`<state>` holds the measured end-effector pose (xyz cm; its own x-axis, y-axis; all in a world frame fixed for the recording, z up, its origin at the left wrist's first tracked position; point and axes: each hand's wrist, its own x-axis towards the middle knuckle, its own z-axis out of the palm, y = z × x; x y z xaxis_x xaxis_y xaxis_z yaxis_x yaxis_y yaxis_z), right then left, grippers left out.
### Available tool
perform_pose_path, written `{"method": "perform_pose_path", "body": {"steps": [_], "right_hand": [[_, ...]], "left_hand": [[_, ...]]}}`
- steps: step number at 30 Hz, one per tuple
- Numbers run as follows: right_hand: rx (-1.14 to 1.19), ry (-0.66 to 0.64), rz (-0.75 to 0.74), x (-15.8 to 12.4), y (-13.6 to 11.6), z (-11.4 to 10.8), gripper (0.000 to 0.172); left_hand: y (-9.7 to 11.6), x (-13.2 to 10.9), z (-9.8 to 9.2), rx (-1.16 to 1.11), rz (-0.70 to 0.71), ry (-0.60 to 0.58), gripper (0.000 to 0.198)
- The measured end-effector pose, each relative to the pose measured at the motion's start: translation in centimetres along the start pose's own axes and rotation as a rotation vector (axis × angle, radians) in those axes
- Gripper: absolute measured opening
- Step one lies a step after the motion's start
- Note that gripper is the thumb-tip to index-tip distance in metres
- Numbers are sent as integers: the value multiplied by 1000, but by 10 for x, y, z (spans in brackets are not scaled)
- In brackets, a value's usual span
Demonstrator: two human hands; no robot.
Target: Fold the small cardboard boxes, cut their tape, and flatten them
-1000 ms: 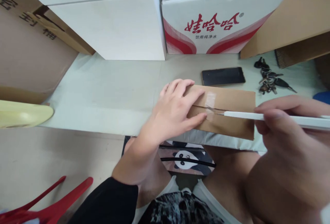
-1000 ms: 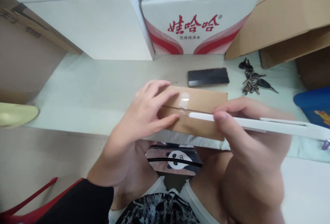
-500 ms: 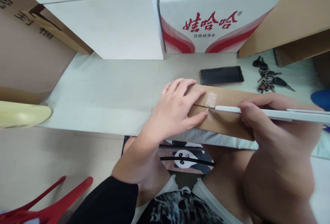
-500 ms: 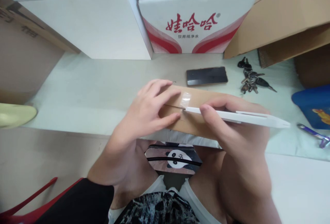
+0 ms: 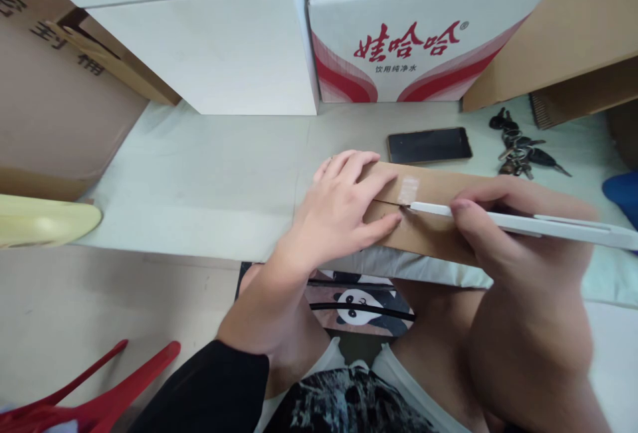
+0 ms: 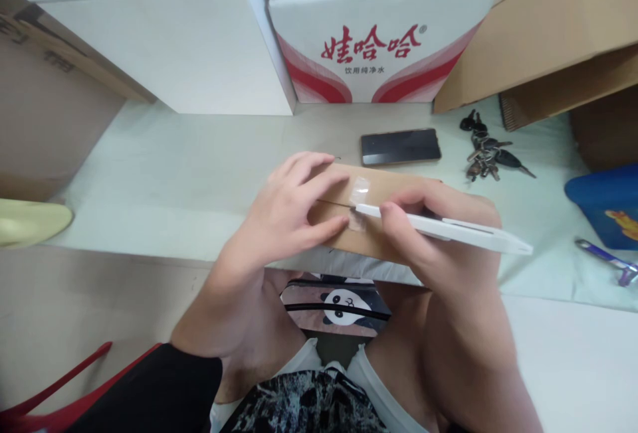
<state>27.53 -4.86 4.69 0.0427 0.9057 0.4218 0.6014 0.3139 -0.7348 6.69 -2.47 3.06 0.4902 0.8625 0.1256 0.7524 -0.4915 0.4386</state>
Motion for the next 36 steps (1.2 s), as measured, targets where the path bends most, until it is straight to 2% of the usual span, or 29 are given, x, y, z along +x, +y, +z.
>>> {"method": "perform_pose_path", "body": {"steps": [5,23,26,30,36], "right_hand": [[27,-18,8,-1,1,0,21],[115,21,64,-4,8,-1,23],[108,-9,53,-3,8,-2,22],[80,-57,47,-2,9,0,21],[83,-42,20,-3,11,0,22]], "left_hand": [[-1,0,1,18,11,-5,49],[-2,-1,0,25,10,-14,50],[-1,0,1,20,9,1,50],[4,1,2,1,-42,32,49],[10,3,2,2,-125,9,48]]}}
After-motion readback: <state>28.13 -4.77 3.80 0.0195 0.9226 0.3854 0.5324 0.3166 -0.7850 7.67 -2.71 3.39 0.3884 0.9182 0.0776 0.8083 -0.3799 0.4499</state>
